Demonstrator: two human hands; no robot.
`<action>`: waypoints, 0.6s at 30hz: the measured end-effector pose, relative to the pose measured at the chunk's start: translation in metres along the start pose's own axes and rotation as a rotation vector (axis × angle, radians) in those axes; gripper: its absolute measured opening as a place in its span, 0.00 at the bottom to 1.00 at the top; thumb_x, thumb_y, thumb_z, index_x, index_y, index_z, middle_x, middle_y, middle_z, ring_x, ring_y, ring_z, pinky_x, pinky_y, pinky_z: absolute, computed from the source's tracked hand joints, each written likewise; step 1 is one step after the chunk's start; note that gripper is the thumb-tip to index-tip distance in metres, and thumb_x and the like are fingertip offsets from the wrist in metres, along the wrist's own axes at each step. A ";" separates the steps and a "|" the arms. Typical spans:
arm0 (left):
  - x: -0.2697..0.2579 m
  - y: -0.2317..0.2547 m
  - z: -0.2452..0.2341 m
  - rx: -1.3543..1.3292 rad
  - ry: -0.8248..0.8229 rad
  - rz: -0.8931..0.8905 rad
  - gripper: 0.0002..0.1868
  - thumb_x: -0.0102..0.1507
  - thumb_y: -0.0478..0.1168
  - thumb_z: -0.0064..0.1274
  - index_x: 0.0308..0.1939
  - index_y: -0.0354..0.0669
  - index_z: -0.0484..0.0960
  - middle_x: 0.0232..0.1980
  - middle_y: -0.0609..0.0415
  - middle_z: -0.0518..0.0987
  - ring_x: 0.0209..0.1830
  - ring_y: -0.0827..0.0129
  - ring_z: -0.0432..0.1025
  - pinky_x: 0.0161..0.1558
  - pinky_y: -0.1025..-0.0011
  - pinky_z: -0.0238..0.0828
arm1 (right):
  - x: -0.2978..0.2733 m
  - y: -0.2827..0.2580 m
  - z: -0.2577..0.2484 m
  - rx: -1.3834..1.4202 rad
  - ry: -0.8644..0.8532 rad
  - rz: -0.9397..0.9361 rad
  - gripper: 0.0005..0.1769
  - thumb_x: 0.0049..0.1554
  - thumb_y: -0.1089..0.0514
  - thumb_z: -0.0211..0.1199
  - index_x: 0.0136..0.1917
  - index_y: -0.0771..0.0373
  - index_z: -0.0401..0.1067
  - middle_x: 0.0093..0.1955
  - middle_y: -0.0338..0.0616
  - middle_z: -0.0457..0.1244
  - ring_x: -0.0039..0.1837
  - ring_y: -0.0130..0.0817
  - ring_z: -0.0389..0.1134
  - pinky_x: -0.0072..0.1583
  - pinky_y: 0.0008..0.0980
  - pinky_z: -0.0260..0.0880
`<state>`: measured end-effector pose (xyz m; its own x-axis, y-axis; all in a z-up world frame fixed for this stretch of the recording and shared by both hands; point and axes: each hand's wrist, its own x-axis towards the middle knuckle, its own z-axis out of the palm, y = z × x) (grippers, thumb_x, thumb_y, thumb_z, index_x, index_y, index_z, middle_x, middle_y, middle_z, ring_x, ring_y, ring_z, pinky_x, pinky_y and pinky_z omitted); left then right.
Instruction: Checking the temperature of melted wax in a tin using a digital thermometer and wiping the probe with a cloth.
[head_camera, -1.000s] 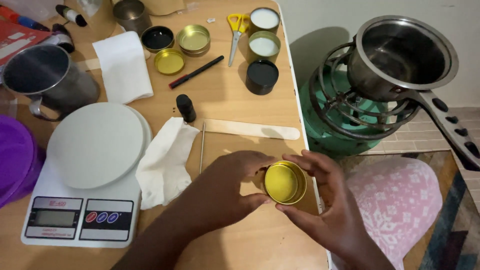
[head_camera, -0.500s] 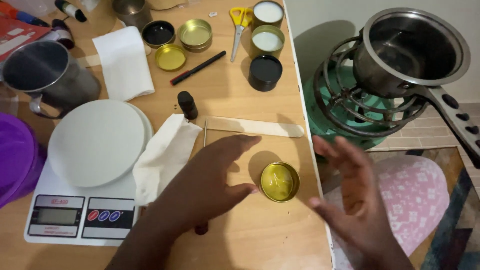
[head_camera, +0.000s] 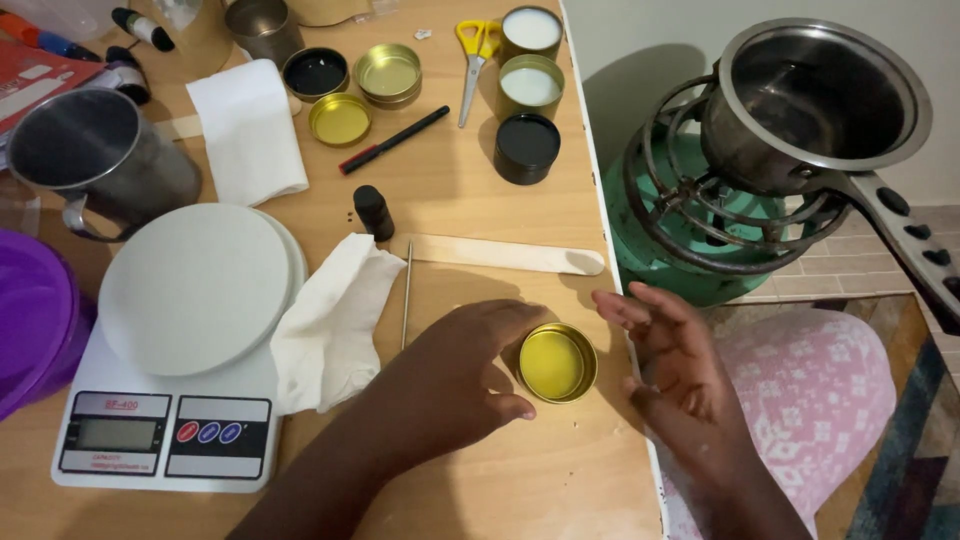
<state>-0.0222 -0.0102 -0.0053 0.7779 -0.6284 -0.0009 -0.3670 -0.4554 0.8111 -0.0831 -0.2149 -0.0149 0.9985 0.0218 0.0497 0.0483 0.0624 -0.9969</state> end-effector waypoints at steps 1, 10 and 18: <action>0.000 0.004 -0.002 -0.018 -0.014 -0.026 0.38 0.40 0.36 0.66 0.55 0.43 0.73 0.57 0.52 0.76 0.51 0.64 0.71 0.51 0.70 0.65 | 0.002 0.009 -0.005 0.050 -0.035 -0.071 0.36 0.46 0.68 0.51 0.69 0.63 0.50 0.70 0.59 0.55 0.75 0.47 0.53 0.72 0.43 0.50; -0.004 -0.006 0.001 0.054 -0.014 -0.026 0.44 0.43 0.40 0.69 0.62 0.44 0.68 0.65 0.49 0.69 0.65 0.58 0.60 0.62 0.63 0.51 | 0.004 0.023 -0.022 0.051 0.004 -0.116 0.36 0.44 0.74 0.49 0.67 0.63 0.53 0.65 0.56 0.59 0.71 0.45 0.58 0.71 0.45 0.56; -0.025 -0.010 -0.049 0.569 0.412 -0.236 0.04 0.53 0.30 0.41 0.27 0.41 0.72 0.32 0.45 0.73 0.34 0.49 0.66 0.36 0.53 0.61 | 0.003 0.019 -0.031 0.012 0.197 -0.175 0.29 0.47 0.72 0.50 0.63 0.66 0.57 0.59 0.58 0.63 0.65 0.45 0.64 0.68 0.40 0.59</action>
<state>-0.0134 0.0410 0.0147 0.9561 -0.2367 0.1726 -0.2869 -0.8759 0.3878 -0.0780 -0.2443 -0.0361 0.9605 -0.1849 0.2078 0.2220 0.0598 -0.9732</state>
